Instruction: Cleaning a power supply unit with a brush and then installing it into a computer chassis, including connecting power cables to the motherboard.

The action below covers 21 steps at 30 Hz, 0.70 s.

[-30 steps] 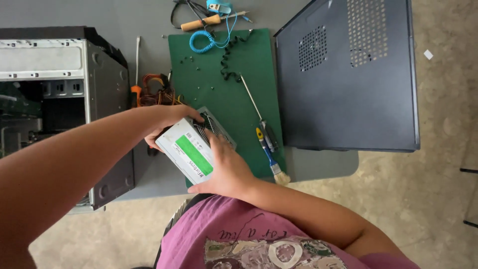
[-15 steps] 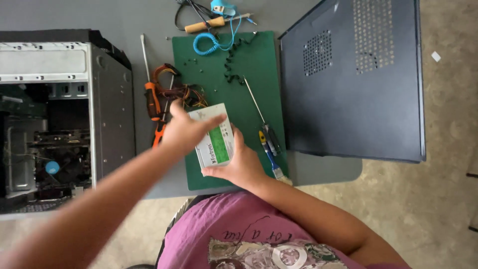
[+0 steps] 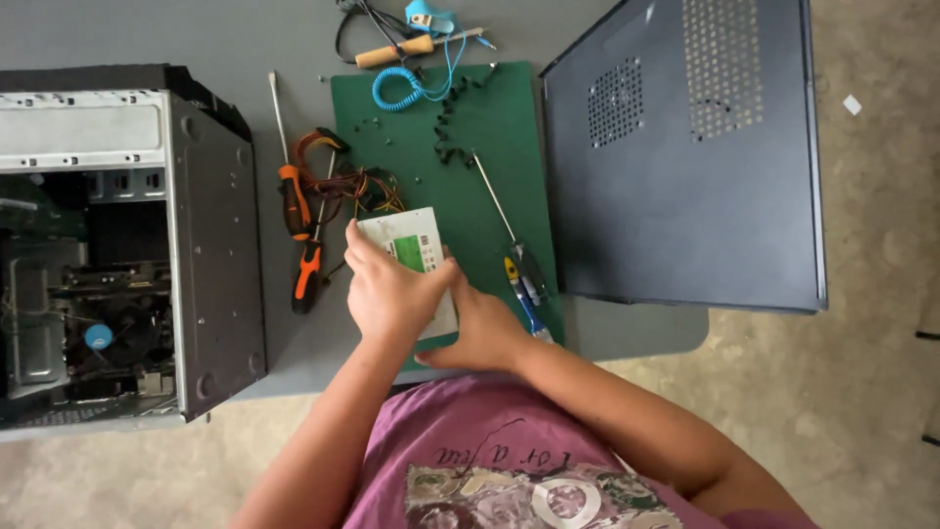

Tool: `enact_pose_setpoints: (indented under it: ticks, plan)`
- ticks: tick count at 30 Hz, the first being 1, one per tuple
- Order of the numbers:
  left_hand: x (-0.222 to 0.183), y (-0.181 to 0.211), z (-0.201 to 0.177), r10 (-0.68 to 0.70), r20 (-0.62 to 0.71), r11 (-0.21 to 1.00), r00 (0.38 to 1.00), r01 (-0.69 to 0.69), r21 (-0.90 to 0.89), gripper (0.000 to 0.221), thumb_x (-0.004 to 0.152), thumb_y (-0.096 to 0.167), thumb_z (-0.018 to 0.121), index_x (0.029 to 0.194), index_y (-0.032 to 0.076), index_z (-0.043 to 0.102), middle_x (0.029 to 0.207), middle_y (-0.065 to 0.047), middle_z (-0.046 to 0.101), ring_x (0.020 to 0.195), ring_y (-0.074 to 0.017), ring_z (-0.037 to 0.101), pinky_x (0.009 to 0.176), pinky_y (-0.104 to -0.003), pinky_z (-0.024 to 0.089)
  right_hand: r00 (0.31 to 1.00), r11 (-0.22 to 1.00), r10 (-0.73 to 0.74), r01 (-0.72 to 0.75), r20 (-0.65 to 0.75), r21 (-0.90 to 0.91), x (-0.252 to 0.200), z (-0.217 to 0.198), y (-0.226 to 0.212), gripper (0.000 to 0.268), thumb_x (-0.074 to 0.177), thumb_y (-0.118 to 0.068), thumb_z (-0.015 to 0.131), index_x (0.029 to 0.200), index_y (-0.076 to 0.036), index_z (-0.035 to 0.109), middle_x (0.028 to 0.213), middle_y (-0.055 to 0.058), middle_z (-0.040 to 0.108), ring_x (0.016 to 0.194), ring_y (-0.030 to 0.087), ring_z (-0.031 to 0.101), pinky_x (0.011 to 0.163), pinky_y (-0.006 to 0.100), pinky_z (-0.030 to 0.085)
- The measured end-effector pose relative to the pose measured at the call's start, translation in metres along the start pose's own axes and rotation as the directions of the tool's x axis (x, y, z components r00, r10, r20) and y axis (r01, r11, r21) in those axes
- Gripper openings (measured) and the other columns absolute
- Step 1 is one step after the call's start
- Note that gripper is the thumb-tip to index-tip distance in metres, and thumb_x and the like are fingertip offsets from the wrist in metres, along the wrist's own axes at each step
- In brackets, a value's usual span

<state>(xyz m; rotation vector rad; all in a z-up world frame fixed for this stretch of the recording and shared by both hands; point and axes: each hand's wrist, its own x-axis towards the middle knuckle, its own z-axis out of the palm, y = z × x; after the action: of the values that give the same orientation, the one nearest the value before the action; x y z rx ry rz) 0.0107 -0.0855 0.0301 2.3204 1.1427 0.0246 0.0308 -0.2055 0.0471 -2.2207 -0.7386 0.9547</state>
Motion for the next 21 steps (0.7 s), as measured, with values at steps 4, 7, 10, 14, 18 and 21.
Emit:
enact_pose_setpoints:
  ticks: [4, 7, 10, 14, 18, 21]
  plan:
    - [0.0, -0.004, -0.006, 0.066, -0.04, 0.996, 0.997, -0.063, 0.062, 0.111, 0.048, 0.049, 0.074, 0.137, 0.005, 0.025, 0.107, -0.011, 0.048, 0.078, -0.0401, 0.065, 0.069, -0.047, 0.054, 0.997, 0.998, -0.043, 0.04, 0.064, 0.041, 0.001, 0.012, 0.023, 0.11, 0.055, -0.056, 0.07, 0.139, -0.004, 0.021, 0.118, 0.022, 0.057, 0.104, 0.041, 0.058, 0.089, 0.053, 0.05]
    - [0.002, -0.008, -0.003, 0.124, -0.044, 0.989, 0.991, -0.12, 0.089, 0.118, 0.044, 0.048, 0.076, 0.138, 0.002, 0.024, 0.107, -0.016, 0.047, 0.076, -0.0426, 0.065, 0.068, -0.049, 0.054, 0.986, 0.965, -0.154, 0.138, 0.058, 0.222, 0.009, 0.027, 0.052, 0.104, 0.058, -0.04, 0.075, 0.139, -0.002, 0.021, 0.12, 0.025, 0.055, 0.107, 0.043, 0.056, 0.091, 0.053, 0.048]
    - [0.007, -0.011, 0.002, 0.163, -0.072, 0.969, 0.984, -0.146, 0.198, 0.123, 0.038, 0.057, 0.077, 0.136, 0.002, 0.027, 0.102, -0.012, 0.047, 0.071, -0.0404, 0.066, 0.064, -0.047, 0.055, 0.969, 0.893, -0.245, 0.225, 0.002, 0.389, 0.014, 0.027, 0.064, 0.095, 0.063, -0.019, 0.074, 0.142, -0.003, 0.023, 0.122, 0.023, 0.056, 0.111, 0.041, 0.054, 0.093, 0.047, 0.048]
    - [0.005, -0.013, 0.001, 0.154, -0.079, 0.979, 0.985, -0.141, 0.148, 0.114, 0.041, 0.049, 0.074, 0.135, 0.003, 0.028, 0.101, -0.012, 0.046, 0.071, -0.0404, 0.066, 0.065, -0.047, 0.055, 0.982, 0.982, -0.167, 0.157, 0.084, 0.107, 0.008, 0.005, 0.05, 0.074, 0.074, -0.024, 0.062, 0.139, -0.005, 0.033, 0.12, 0.023, 0.057, 0.106, 0.04, 0.057, 0.089, 0.049, 0.049]
    - [0.008, -0.014, -0.013, 0.097, -0.034, 0.991, 0.995, -0.093, 0.095, 0.112, 0.041, 0.043, 0.074, 0.136, 0.006, 0.026, 0.109, -0.014, 0.046, 0.08, -0.0438, 0.064, 0.074, -0.049, 0.053, 0.962, 0.953, -0.136, 0.192, -0.239, 0.234, 0.003, 0.001, 0.056, 0.052, 0.075, -0.005, 0.063, 0.126, -0.007, 0.056, 0.112, 0.019, 0.064, 0.101, 0.036, 0.061, 0.084, 0.041, 0.053]
    - [0.017, -0.027, -0.028, 0.022, 0.031, 0.999, 0.999, -0.023, 0.027, 0.106, 0.044, 0.036, 0.073, 0.136, 0.009, 0.027, 0.113, -0.016, 0.049, 0.088, -0.0469, 0.062, 0.081, -0.052, 0.049, 0.988, 0.988, 0.09, -0.104, -0.127, -0.112, 0.005, 0.0, 0.095, 0.027, 0.08, -0.026, 0.062, 0.104, -0.014, 0.068, 0.095, 0.009, 0.07, 0.093, 0.027, 0.066, 0.078, 0.036, 0.055]
